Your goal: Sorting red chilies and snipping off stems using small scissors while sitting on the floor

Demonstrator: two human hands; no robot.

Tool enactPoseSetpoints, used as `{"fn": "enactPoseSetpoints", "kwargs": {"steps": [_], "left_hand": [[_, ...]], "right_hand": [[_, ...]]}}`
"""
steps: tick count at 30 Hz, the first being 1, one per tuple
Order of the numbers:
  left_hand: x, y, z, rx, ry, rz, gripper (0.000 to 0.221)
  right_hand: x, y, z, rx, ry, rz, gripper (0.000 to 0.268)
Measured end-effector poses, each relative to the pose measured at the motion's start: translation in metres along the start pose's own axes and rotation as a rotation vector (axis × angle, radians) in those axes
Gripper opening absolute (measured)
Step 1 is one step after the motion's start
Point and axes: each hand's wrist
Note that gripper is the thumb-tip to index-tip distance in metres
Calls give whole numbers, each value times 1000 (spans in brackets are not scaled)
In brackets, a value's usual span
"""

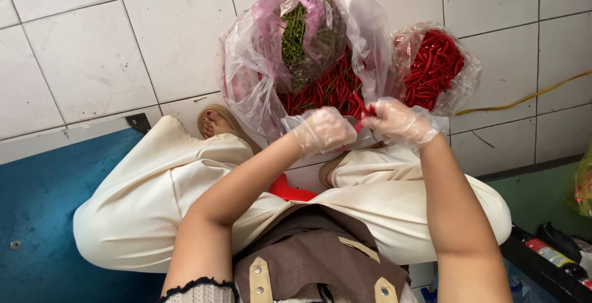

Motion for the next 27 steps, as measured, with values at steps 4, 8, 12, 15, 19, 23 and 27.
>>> {"fn": "enactPoseSetpoints", "kwargs": {"steps": [4, 8, 12, 15, 19, 23, 27], "left_hand": [[48, 18, -3, 332, 292, -518, 25], [8, 29, 8, 123, 133, -399, 18], [-50, -10, 41, -264, -54, -72, 24], [-60, -57, 58, -373, 350, 139, 26], [-72, -49, 61, -202, 506, 337, 83], [-45, -10, 37, 192, 604, 1287, 34], [-5, -20, 3, 97, 936, 1349, 33]], "right_hand": [[4, -14, 1, 83, -207, 244, 34], [11, -27, -7, 93, -205, 288, 39], [-2, -10, -13, -25, 123, -48, 19], [8, 9, -29, -49, 178, -525, 21], [24, -12, -28, -79, 85, -754, 28], [31, -42, -20, -52, 69, -777, 39], [42, 0, -41, -63, 88, -769, 25]]}}
Point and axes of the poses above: each hand's wrist, its own z-axis away from the middle knuckle, its own x-axis out of the palm, y = z × x, and after that the axes turned 8 degrees about -y, right-handed
